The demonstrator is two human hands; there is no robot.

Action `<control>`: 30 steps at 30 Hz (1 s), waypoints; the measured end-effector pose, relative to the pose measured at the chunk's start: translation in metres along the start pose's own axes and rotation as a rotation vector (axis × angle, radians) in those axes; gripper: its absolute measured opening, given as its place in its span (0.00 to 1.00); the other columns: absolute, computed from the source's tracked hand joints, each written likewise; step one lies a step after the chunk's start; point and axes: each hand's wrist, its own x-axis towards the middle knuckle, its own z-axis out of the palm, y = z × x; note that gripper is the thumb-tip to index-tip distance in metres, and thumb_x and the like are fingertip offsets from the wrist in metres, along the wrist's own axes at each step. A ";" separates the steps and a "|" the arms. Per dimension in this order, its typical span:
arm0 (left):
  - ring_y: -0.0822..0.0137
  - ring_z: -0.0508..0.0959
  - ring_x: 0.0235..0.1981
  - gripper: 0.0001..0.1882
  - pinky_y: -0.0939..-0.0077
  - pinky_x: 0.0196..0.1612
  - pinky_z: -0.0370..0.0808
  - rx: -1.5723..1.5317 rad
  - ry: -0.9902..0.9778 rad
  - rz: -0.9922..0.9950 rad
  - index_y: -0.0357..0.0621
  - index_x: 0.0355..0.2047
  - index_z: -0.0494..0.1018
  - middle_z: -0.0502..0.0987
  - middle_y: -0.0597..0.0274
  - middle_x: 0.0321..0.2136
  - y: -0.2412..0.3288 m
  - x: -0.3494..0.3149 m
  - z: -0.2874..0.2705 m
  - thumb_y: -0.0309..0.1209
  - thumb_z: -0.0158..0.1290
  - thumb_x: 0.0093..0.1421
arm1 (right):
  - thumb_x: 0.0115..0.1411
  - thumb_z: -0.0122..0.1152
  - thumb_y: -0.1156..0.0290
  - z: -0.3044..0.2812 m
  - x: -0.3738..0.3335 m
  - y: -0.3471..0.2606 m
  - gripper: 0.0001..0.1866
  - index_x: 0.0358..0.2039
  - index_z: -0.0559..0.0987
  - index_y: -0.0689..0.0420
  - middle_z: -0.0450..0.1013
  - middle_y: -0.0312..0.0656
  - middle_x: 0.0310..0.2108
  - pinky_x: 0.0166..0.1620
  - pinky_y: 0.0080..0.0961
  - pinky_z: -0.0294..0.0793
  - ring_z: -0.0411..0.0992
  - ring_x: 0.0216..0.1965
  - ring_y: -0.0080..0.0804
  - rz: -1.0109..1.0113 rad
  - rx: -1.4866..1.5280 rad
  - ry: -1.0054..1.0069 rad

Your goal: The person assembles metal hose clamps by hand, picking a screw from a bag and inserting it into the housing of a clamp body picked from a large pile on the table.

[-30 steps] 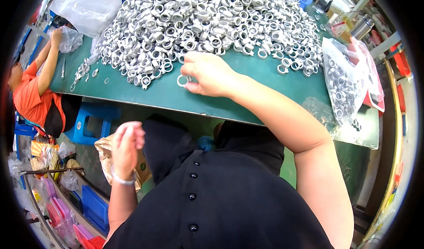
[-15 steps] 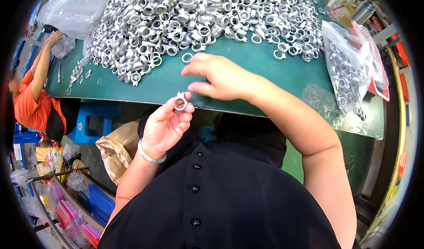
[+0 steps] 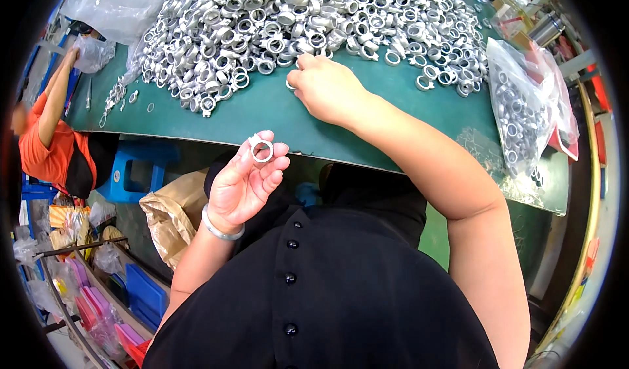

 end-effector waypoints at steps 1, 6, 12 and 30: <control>0.60 0.73 0.44 0.17 0.71 0.46 0.72 -0.002 -0.001 0.001 0.40 0.49 0.61 0.70 0.50 0.44 0.000 0.000 0.000 0.28 0.43 0.60 | 0.49 0.56 0.74 -0.001 0.000 0.000 0.08 0.31 0.73 0.58 0.66 0.41 0.31 0.38 0.32 0.68 0.67 0.36 0.41 0.009 0.003 -0.008; 0.61 0.73 0.45 0.18 0.72 0.46 0.72 0.064 -0.045 0.034 0.41 0.49 0.62 0.70 0.51 0.45 -0.001 -0.001 0.000 0.24 0.47 0.57 | 0.49 0.55 0.74 0.001 -0.004 0.004 0.04 0.27 0.73 0.59 0.66 0.41 0.30 0.38 0.32 0.68 0.67 0.36 0.41 -0.030 -0.002 0.029; 0.63 0.73 0.44 0.19 0.73 0.46 0.72 0.108 -0.026 0.059 0.41 0.49 0.63 0.70 0.52 0.44 -0.002 -0.001 0.002 0.21 0.47 0.56 | 0.48 0.55 0.76 -0.003 -0.011 0.000 0.03 0.25 0.72 0.59 0.66 0.41 0.29 0.36 0.33 0.67 0.66 0.35 0.40 -0.039 0.016 0.041; 0.70 0.73 0.34 0.18 0.77 0.39 0.70 0.131 0.018 0.076 0.41 0.45 0.66 0.72 0.61 0.34 -0.009 0.003 0.001 0.39 0.46 0.59 | 0.49 0.56 0.77 -0.019 -0.051 -0.023 0.04 0.24 0.70 0.61 0.68 0.40 0.28 0.30 0.26 0.67 0.68 0.27 0.34 0.059 0.409 0.123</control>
